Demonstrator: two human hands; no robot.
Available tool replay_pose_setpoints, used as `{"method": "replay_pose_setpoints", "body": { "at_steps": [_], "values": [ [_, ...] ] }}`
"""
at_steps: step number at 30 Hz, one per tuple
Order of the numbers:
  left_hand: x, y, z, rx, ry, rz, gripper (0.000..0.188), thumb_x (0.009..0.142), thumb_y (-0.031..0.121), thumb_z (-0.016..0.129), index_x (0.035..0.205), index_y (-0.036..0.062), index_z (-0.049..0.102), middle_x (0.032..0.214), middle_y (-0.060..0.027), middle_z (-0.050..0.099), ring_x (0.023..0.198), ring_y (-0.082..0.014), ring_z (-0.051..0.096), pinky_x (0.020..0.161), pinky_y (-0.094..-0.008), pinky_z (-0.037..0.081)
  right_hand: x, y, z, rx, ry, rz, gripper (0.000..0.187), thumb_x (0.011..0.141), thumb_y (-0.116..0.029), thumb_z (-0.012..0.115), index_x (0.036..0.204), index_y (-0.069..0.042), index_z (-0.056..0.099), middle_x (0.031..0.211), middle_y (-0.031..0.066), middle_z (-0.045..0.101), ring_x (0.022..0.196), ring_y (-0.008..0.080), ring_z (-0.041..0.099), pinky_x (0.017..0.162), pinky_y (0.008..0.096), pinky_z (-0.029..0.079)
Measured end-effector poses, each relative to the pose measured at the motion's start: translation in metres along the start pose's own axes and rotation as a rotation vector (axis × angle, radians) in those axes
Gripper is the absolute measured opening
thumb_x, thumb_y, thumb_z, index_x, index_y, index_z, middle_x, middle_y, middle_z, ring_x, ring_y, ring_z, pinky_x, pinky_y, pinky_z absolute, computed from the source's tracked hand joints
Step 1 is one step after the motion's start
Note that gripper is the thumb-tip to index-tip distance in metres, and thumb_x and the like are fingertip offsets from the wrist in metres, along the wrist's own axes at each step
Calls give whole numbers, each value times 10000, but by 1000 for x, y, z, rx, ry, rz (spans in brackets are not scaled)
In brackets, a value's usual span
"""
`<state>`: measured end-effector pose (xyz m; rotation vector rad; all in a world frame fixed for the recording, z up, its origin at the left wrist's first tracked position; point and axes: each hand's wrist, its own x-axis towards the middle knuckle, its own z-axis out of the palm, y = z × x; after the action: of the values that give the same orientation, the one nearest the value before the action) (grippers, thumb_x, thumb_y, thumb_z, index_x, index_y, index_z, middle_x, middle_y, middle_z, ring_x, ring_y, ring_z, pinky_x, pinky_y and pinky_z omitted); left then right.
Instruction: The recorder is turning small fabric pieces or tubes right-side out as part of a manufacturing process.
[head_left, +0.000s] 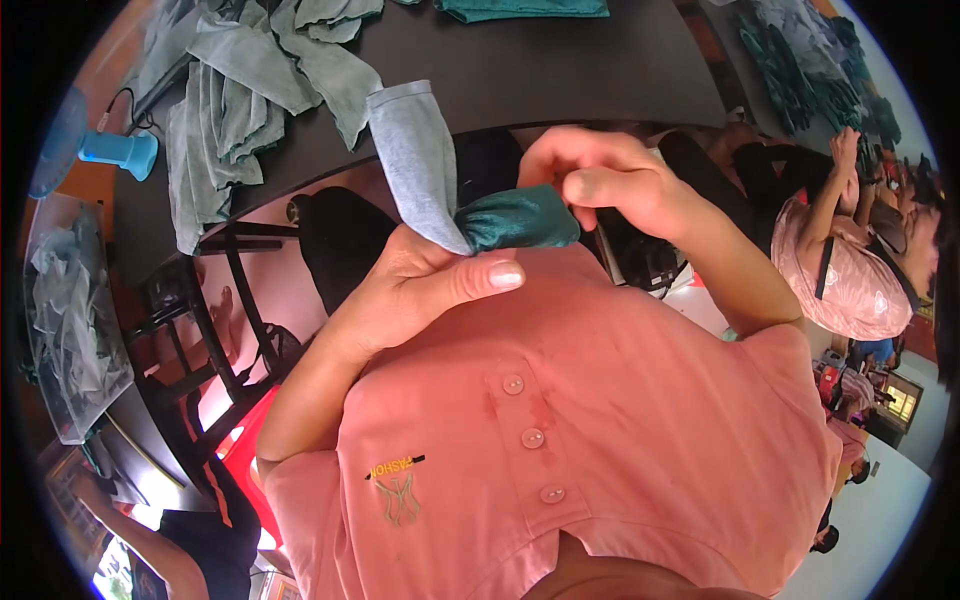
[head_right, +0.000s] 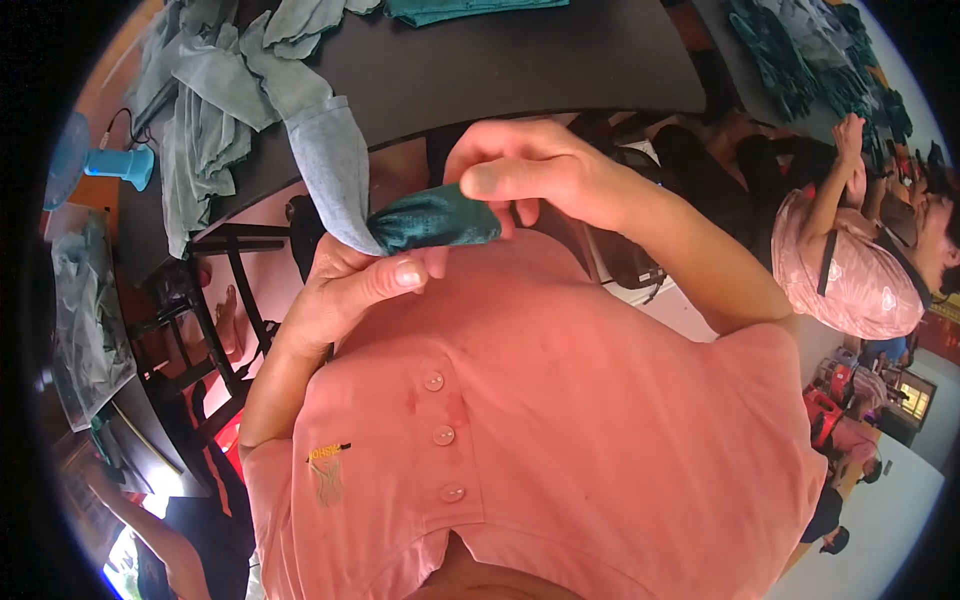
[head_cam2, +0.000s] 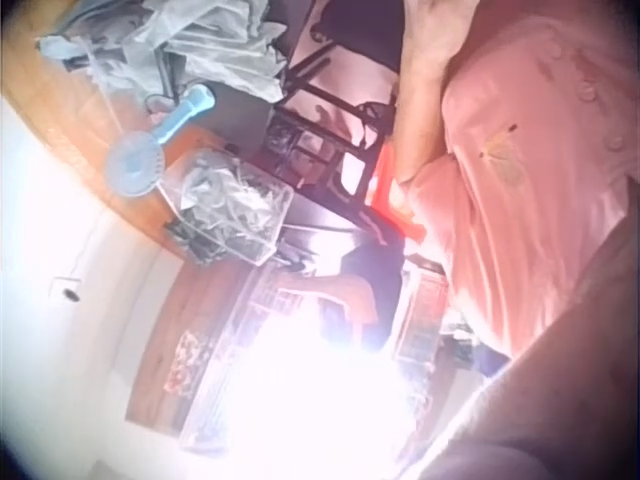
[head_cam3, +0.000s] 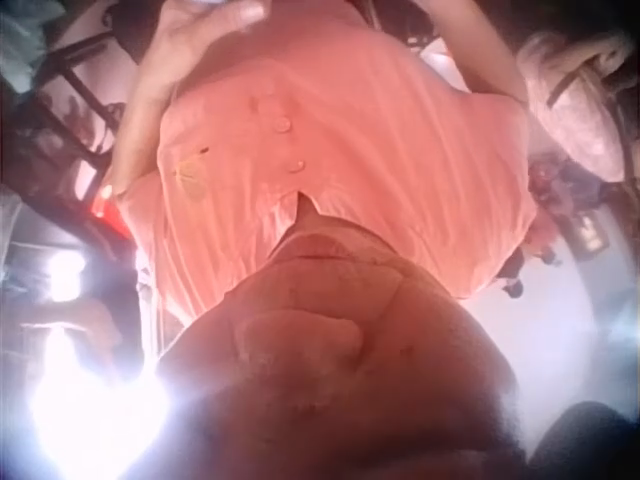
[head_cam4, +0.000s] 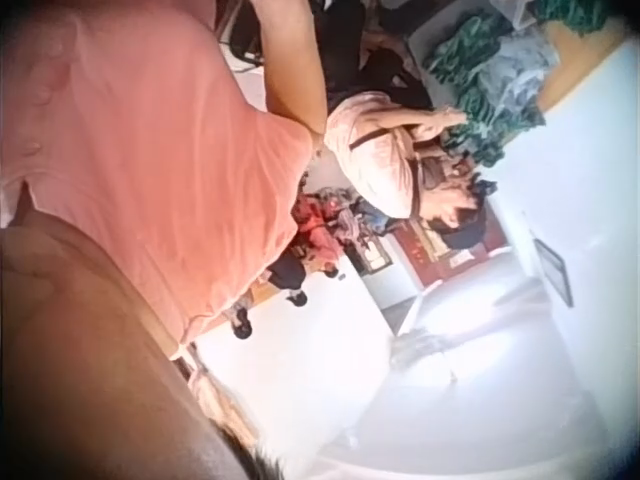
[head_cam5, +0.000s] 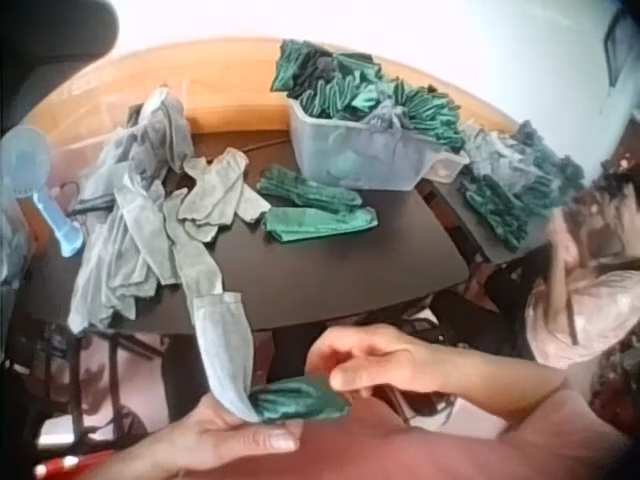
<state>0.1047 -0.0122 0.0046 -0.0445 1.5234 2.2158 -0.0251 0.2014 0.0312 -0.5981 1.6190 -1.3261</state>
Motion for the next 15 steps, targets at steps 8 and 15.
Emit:
{"method": "replay_pose_setpoints", "body": {
  "at_steps": [8,15],
  "values": [
    [13,-9,-7,-84,-124,18,319,858,132,726,1146,15,655,936,-24,665,821,-99,601,752,-247,480,0,5,19,1,2,-131,219,730,-119,695,683,-32,499,646,0,473,598,93,418,540,270,312],
    [6,-4,-4,237,124,534,235,861,96,663,1053,-39,656,870,-114,631,774,-178,597,680,-277,485,-33,-14,-16,-319,173,-336,301,714,-45,677,628,-49,388,574,-2,379,545,100,353,509,287,262]
  ]
}}
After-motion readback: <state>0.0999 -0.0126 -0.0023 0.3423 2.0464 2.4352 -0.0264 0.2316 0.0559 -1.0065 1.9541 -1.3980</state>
